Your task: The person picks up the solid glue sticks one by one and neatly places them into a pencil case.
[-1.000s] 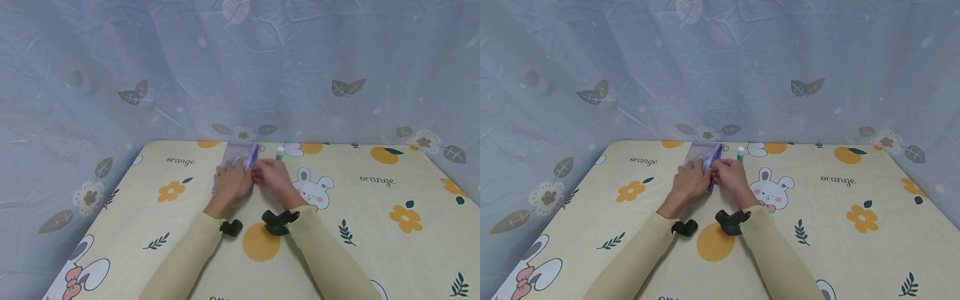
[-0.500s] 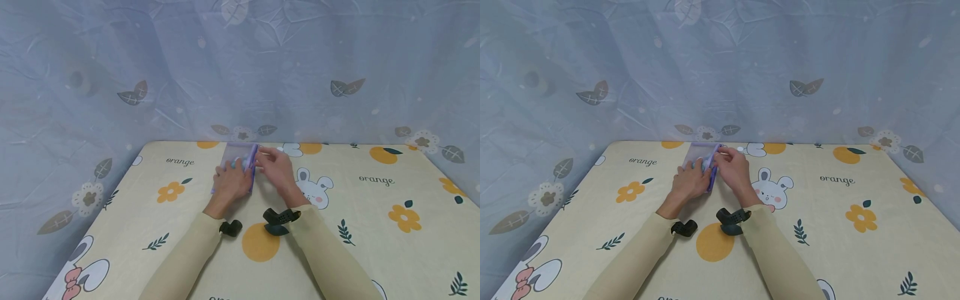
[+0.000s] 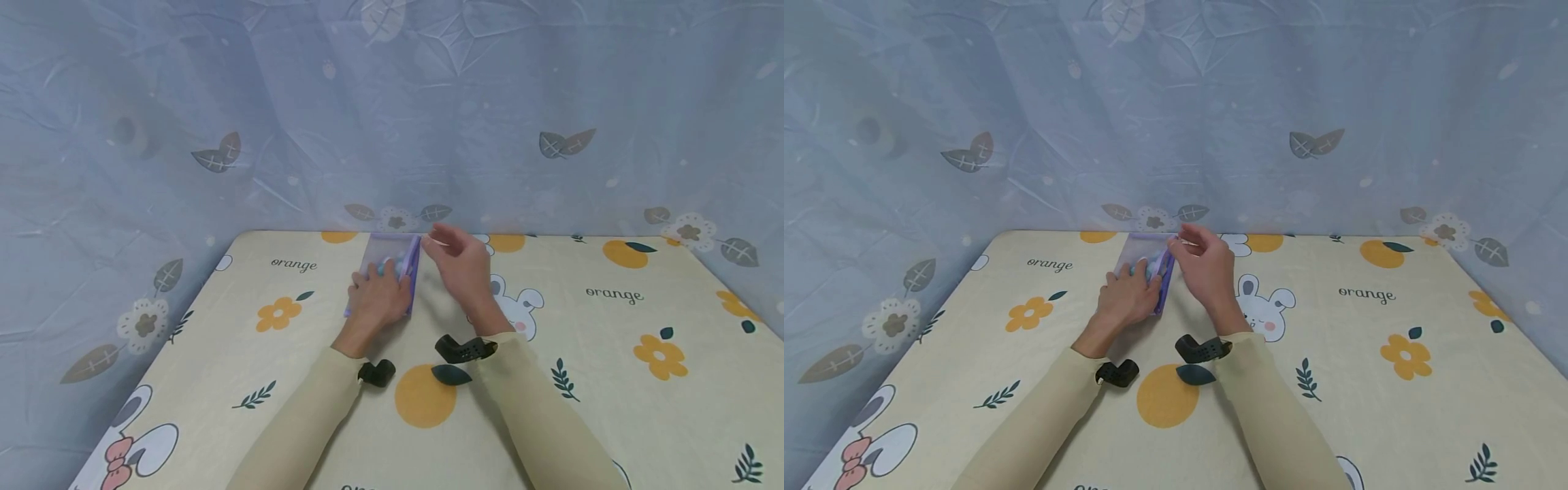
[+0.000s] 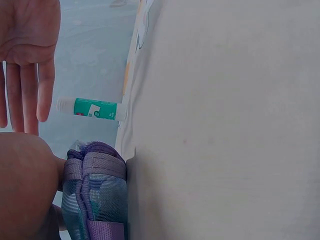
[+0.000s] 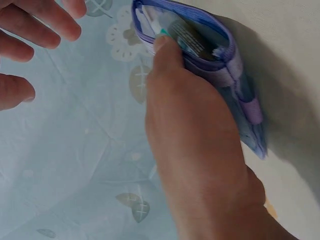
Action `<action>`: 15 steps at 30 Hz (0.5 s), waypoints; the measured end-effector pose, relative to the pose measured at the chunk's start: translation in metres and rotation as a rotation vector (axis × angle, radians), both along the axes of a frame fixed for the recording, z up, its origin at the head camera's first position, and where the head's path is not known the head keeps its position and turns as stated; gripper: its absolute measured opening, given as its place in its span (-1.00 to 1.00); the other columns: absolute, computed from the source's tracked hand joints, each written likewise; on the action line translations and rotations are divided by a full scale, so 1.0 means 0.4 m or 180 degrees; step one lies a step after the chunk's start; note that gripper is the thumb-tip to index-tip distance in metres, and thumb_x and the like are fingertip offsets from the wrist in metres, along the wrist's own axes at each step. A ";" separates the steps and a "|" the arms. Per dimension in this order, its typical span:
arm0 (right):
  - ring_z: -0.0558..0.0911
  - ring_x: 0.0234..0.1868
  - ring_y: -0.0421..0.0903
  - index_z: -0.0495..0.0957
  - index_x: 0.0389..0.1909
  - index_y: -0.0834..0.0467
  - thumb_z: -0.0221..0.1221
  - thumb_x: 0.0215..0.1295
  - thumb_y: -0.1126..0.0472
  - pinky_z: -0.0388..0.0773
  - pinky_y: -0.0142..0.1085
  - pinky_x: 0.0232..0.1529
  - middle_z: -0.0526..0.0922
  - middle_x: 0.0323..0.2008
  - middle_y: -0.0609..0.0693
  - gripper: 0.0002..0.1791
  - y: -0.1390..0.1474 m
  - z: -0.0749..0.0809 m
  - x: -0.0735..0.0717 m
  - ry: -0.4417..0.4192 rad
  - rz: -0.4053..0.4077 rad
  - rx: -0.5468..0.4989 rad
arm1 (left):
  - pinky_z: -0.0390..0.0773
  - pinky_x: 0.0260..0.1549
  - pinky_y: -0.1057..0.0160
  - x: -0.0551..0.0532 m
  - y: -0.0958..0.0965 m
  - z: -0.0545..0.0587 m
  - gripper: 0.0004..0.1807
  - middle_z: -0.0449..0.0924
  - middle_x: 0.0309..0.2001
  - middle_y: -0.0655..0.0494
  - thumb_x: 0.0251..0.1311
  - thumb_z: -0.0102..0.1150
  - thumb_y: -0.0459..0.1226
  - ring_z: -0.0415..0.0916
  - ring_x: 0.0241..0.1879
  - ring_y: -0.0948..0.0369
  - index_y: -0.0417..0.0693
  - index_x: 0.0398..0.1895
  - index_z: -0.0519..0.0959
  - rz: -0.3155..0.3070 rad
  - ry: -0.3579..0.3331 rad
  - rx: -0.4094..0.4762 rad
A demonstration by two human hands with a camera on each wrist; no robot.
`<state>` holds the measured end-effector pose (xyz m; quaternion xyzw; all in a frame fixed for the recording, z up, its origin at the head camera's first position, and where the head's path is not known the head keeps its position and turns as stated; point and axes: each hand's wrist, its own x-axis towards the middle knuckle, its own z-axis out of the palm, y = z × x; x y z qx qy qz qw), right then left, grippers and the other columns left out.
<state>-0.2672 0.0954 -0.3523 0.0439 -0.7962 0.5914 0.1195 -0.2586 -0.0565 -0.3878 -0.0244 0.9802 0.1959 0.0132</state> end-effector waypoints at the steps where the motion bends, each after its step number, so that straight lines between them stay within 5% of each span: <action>1: 0.72 0.27 0.01 0.60 0.37 0.06 0.34 0.46 -0.02 0.64 -0.05 0.30 0.74 0.25 0.01 -0.47 0.003 0.001 -0.001 0.0014 -0.0017 -0.0010 | 0.40 0.26 -0.30 0.000 0.000 0.000 -0.31 0.35 0.43 -0.32 0.63 -0.23 0.11 0.32 0.28 -0.36 -0.03 0.65 0.19 -0.0003 0.0001 0.0002; 15: 0.67 0.32 -0.08 0.56 0.40 0.01 0.32 0.48 0.00 0.59 -0.10 0.36 0.69 0.33 -0.03 -0.47 0.034 0.018 -0.002 0.0153 -0.0099 -0.0172 | 0.40 0.25 -0.30 0.004 -0.002 0.001 -0.32 0.35 0.42 -0.34 0.63 -0.24 0.09 0.33 0.27 -0.34 -0.05 0.64 0.20 -0.0034 0.0013 0.0036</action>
